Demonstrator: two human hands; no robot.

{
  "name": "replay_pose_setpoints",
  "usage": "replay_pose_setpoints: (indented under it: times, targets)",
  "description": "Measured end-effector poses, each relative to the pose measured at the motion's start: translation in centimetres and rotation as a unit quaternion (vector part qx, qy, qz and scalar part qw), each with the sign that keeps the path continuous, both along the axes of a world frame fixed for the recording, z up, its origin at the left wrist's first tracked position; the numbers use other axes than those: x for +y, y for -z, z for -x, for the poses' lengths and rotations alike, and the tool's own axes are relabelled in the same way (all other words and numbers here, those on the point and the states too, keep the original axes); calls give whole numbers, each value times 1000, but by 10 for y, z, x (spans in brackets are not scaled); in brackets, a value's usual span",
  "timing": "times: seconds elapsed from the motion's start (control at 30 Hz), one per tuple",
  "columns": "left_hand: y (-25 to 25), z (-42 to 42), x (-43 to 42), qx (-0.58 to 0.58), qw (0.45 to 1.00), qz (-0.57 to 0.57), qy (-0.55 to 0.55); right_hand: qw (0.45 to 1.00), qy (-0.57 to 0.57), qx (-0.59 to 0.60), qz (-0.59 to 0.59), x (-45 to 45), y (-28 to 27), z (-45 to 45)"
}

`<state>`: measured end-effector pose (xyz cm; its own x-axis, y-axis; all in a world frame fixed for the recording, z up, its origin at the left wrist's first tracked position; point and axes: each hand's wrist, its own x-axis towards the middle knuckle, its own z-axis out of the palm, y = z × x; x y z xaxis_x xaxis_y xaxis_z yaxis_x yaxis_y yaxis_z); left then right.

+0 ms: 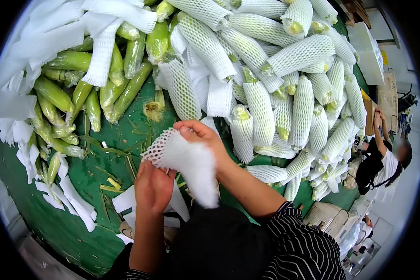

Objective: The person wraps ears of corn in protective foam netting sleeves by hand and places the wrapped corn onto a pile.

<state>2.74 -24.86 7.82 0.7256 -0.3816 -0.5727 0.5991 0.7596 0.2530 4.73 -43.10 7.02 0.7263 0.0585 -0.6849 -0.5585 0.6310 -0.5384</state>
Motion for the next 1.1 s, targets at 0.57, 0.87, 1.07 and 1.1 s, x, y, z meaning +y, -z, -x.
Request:
replay_pose_setpoints:
  times: [0.57, 0.87, 1.07, 1.1]
  targets:
    - [144, 29, 12, 23, 968, -248, -10, 946, -137, -77, 285, 51, 145, 44]
    - [22, -37, -8, -410, 529, -739, 79, 984, -84, -156, 19, 45, 50, 22]
    - [7, -81, -22, -353, 692, -628, 42, 923, 135, -349, 89, -73, -115, -152]
    - [26, -74, -12, -305, 735, -597, 103, 918, 164, -342, 113, -79, -127, -165]
